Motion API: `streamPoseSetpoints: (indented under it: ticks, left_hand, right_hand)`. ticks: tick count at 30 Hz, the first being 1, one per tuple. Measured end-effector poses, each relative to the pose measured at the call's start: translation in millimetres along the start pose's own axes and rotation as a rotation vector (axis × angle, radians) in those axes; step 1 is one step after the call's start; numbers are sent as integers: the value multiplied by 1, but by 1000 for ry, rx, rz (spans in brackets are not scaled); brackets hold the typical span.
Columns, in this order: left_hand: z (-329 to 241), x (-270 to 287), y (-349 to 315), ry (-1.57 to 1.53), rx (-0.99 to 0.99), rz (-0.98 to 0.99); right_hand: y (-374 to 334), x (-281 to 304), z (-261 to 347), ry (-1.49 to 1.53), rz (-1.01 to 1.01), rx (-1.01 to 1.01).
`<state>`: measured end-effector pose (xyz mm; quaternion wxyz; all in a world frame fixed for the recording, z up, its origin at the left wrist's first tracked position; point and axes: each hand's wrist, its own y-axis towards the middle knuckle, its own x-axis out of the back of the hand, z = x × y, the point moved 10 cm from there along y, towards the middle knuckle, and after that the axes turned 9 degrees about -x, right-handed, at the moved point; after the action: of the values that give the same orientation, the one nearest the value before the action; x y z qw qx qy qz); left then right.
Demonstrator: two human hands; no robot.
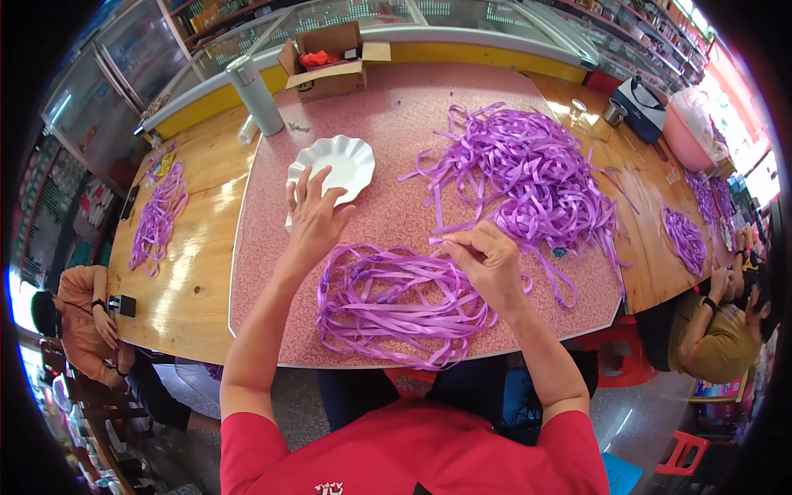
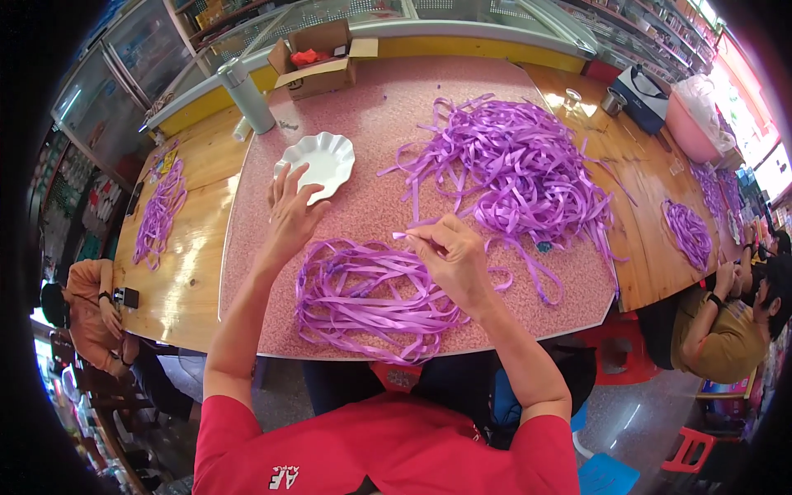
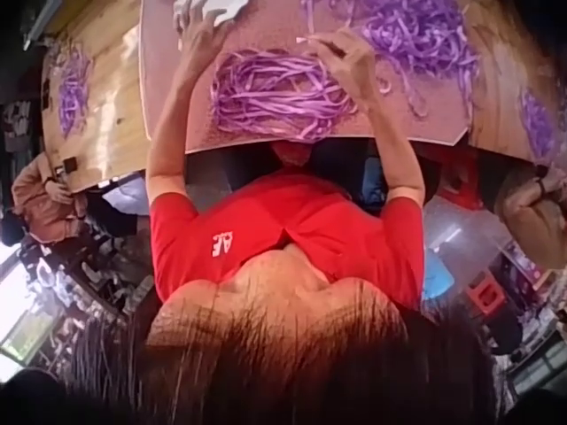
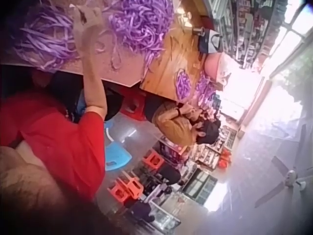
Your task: Braiding or tying together multiple strands of purple plastic ribbons at a work table.
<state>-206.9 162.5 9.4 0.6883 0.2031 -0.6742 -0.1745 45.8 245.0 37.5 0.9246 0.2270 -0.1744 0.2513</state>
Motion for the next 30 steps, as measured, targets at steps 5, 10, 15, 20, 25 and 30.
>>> streamPoseSetpoints:
  ticks: [5,10,15,20,25,30]
  left_hand:
    - [-71,14,-8,-968,230,60]
    - [-137,-4,-23,-1450,379,247]
    - [-172,-9,-31,-1639,374,354]
    - [-177,1,-34,-1600,388,268]
    - [-177,8,-41,-1552,257,211]
    - [-182,14,-43,-1681,301,260]
  right_hand:
    - [-11,3,22,125,32,49]
    - [-30,3,45,72,68,196]
    - [-47,16,49,5,50,272]
    - [-64,20,51,-68,33,359]
    - [-65,24,51,-44,51,299]
    - [-64,29,35,76,146,132]
